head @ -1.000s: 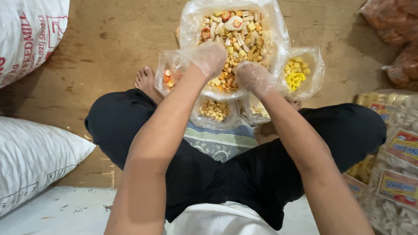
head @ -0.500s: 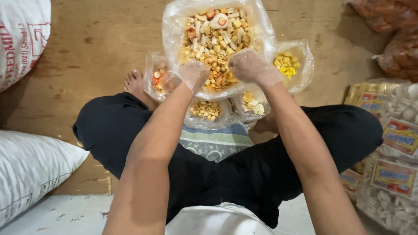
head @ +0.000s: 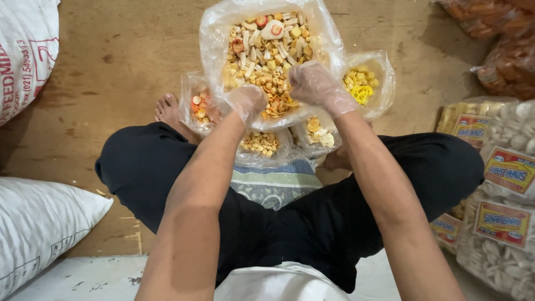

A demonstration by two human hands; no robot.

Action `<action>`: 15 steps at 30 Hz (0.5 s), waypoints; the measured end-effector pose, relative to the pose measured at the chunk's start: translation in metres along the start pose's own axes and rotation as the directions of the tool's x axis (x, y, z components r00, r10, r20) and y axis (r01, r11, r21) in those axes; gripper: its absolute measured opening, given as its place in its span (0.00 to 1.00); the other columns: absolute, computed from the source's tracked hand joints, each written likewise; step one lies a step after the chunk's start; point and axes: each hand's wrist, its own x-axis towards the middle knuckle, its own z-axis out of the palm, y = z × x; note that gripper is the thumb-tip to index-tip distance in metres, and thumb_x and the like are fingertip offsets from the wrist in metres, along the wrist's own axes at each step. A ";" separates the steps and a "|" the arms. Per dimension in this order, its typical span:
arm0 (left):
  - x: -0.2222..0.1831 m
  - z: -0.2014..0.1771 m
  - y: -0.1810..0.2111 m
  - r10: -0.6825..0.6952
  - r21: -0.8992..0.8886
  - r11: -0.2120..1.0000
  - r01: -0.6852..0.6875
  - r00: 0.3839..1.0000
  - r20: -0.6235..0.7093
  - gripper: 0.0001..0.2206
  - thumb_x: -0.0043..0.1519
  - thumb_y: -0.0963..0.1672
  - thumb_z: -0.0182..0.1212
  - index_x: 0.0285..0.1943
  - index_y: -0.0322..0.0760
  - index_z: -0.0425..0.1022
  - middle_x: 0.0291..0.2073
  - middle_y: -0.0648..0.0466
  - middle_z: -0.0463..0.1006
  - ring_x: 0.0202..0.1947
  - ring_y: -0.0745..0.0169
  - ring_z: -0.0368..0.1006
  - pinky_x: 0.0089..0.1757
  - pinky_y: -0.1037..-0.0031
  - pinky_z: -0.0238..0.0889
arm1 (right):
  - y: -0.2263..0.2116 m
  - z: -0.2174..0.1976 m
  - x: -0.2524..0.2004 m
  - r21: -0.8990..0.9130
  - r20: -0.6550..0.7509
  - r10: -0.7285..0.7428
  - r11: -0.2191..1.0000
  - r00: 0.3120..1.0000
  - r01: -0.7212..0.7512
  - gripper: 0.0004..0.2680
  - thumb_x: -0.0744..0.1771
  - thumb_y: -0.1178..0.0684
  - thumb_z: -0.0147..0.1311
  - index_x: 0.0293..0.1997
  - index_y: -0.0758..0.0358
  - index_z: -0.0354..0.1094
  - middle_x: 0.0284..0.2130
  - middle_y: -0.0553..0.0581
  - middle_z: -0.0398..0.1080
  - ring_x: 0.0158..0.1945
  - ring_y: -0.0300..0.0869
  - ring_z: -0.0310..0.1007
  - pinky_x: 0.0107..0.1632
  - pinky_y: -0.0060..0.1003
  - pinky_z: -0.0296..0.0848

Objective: Sorting and mixing different types of snacks in a large plastic bag by hand.

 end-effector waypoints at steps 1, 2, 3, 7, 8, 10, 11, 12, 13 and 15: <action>-0.007 -0.011 -0.001 0.000 -0.048 0.999 0.000 1.000 0.002 0.19 0.64 0.45 0.41 0.43 0.39 0.83 0.40 0.50 0.84 0.49 0.48 0.79 0.51 0.56 0.69 | -0.021 -0.022 -0.010 -0.020 -0.021 -0.015 1.000 1.000 0.014 0.10 0.58 0.42 0.63 0.33 0.55 0.73 0.29 0.61 0.76 0.43 0.58 0.77 0.44 0.53 0.74; -0.014 -0.021 -0.001 0.001 -0.096 0.995 -0.001 1.000 0.004 0.19 0.63 0.44 0.40 0.43 0.36 0.83 0.41 0.47 0.84 0.50 0.45 0.79 0.52 0.54 0.69 | -0.042 -0.044 -0.020 -0.041 -0.041 -0.030 0.999 0.999 0.028 0.08 0.57 0.45 0.62 0.32 0.53 0.73 0.27 0.58 0.75 0.42 0.56 0.78 0.43 0.53 0.74; -0.017 -0.024 -0.001 0.001 -0.096 0.995 -0.001 1.000 0.004 0.19 0.63 0.44 0.40 0.43 0.36 0.83 0.41 0.47 0.84 0.50 0.45 0.79 0.52 0.54 0.69 | -0.020 -0.021 -0.008 -0.041 -0.041 -0.030 0.999 0.999 0.028 0.08 0.57 0.45 0.62 0.32 0.53 0.73 0.27 0.58 0.75 0.42 0.56 0.78 0.43 0.53 0.74; -0.014 -0.019 0.000 0.005 -0.122 0.993 -0.004 1.000 0.007 0.20 0.63 0.44 0.39 0.43 0.36 0.83 0.42 0.46 0.84 0.51 0.45 0.78 0.53 0.55 0.68 | 0.009 0.008 0.010 -0.078 0.064 0.036 0.996 0.997 -0.031 0.11 0.59 0.40 0.63 0.36 0.50 0.76 0.33 0.59 0.77 0.47 0.55 0.77 0.48 0.51 0.74; -0.009 -0.013 0.000 -0.017 -0.147 0.989 0.016 1.000 -0.002 0.21 0.63 0.45 0.38 0.42 0.36 0.83 0.41 0.46 0.84 0.51 0.45 0.78 0.53 0.54 0.68 | 0.002 -0.001 0.008 -0.077 0.083 0.061 0.996 0.995 -0.055 0.12 0.60 0.37 0.63 0.38 0.47 0.77 0.34 0.57 0.78 0.48 0.55 0.76 0.50 0.50 0.73; 0.006 0.010 -0.004 0.011 -0.076 0.997 -0.012 1.000 -0.024 0.20 0.64 0.45 0.39 0.41 0.39 0.84 0.39 0.48 0.84 0.49 0.46 0.79 0.51 0.55 0.69 | -0.025 -0.031 -0.006 -0.067 0.078 0.056 0.996 0.995 -0.050 0.10 0.61 0.37 0.63 0.38 0.44 0.77 0.35 0.56 0.78 0.49 0.54 0.76 0.51 0.50 0.73; 0.013 0.021 -0.006 0.037 -0.002 0.999 -0.037 0.998 -0.043 0.19 0.64 0.46 0.40 0.40 0.43 0.84 0.37 0.51 0.84 0.47 0.48 0.80 0.49 0.55 0.70 | -0.040 -0.045 -0.012 -0.056 0.074 0.048 0.997 0.996 -0.043 0.09 0.61 0.38 0.63 0.39 0.42 0.78 0.36 0.55 0.78 0.50 0.53 0.76 0.51 0.49 0.73; 0.022 0.036 -0.007 0.038 -0.002 0.999 -0.038 0.998 -0.043 0.19 0.64 0.46 0.40 0.40 0.43 0.84 0.37 0.51 0.84 0.47 0.48 0.80 0.49 0.55 0.70 | -0.046 -0.052 -0.016 -0.056 0.073 0.049 0.997 0.996 -0.045 0.09 0.61 0.38 0.63 0.39 0.42 0.78 0.36 0.55 0.78 0.50 0.53 0.76 0.51 0.49 0.73; 0.032 0.051 -0.008 0.024 0.020 1.000 -0.023 0.998 -0.058 0.19 0.64 0.45 0.41 0.39 0.45 0.84 0.36 0.53 0.84 0.45 0.50 0.80 0.48 0.56 0.70 | -0.052 -0.059 -0.019 -0.058 0.069 0.035 0.998 0.997 -0.031 0.09 0.63 0.38 0.62 0.40 0.43 0.78 0.36 0.56 0.78 0.50 0.54 0.76 0.52 0.49 0.72; 0.044 0.065 -0.009 0.014 0.043 0.999 -0.011 0.997 -0.076 0.18 0.63 0.45 0.42 0.39 0.46 0.84 0.34 0.54 0.84 0.44 0.51 0.81 0.46 0.56 0.70 | -0.039 -0.045 -0.013 -0.061 0.061 0.023 0.998 0.998 -0.019 0.09 0.64 0.38 0.62 0.41 0.44 0.79 0.36 0.58 0.78 0.49 0.55 0.76 0.52 0.50 0.72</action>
